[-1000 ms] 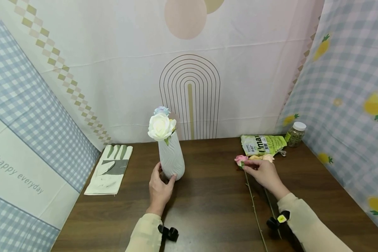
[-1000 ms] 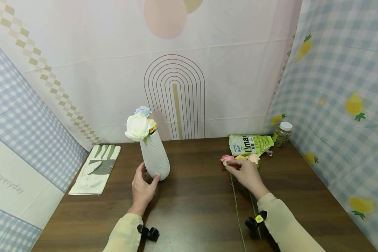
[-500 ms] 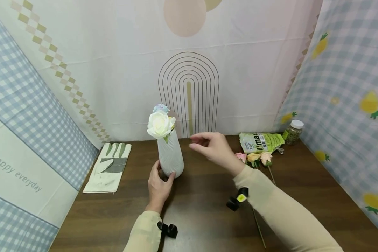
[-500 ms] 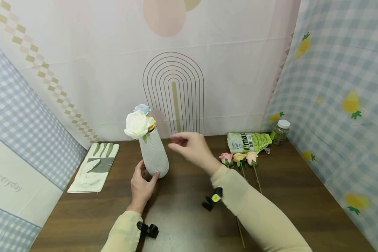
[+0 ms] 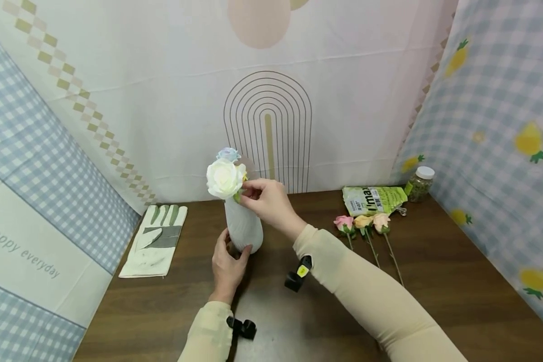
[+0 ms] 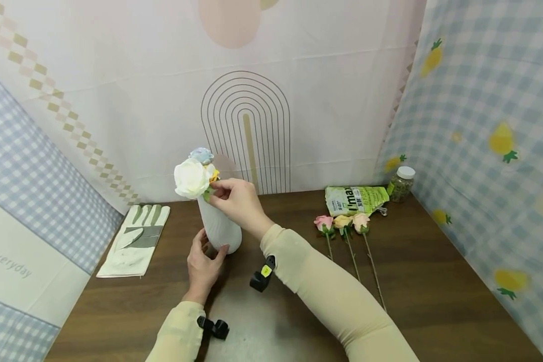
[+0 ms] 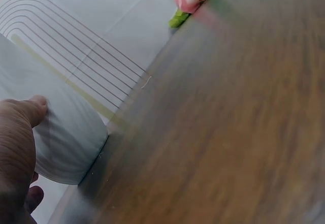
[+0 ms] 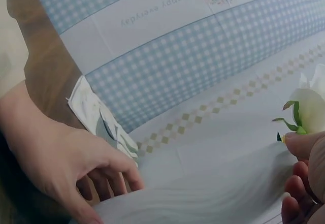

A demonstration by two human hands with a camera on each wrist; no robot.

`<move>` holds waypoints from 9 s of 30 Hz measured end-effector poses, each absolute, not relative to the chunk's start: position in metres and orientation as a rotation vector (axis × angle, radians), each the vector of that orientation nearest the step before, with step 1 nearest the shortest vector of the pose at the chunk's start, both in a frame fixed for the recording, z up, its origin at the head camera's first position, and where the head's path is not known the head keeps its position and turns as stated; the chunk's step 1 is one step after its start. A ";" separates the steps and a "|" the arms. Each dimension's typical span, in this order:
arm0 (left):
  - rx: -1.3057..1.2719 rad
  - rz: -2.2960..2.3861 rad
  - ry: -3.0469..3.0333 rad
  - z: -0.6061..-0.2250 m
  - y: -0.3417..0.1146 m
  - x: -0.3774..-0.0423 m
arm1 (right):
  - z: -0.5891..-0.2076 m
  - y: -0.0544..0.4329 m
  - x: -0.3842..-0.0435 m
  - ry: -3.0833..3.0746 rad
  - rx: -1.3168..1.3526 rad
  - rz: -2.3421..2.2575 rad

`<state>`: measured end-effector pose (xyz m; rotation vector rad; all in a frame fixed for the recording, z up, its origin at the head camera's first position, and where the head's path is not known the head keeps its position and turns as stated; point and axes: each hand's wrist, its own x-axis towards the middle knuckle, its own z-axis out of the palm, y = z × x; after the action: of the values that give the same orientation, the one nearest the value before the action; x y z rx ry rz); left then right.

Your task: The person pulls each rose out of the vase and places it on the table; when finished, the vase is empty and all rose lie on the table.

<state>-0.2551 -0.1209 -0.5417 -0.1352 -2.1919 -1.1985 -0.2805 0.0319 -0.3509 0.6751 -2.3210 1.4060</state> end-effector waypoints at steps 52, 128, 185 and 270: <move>-0.173 -1.145 -2.131 -0.542 -0.120 -0.254 | -0.342 0.010 -0.278 -2.114 0.465 1.615; -0.218 -1.103 -2.093 -0.541 -0.118 -0.257 | -0.303 0.095 -0.289 -1.412 0.629 2.247; -0.119 -1.171 -2.162 -0.543 -0.120 -0.256 | -0.461 0.211 -0.273 -2.321 -0.072 1.860; -0.137 -1.155 -2.125 -0.543 -0.119 -0.255 | -0.380 0.115 -0.277 -2.373 0.428 1.783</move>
<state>-0.2546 -0.1194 -0.5430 -0.1366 -2.1248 -1.1549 -0.2771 0.1146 -0.3799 0.4275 -2.3728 1.7828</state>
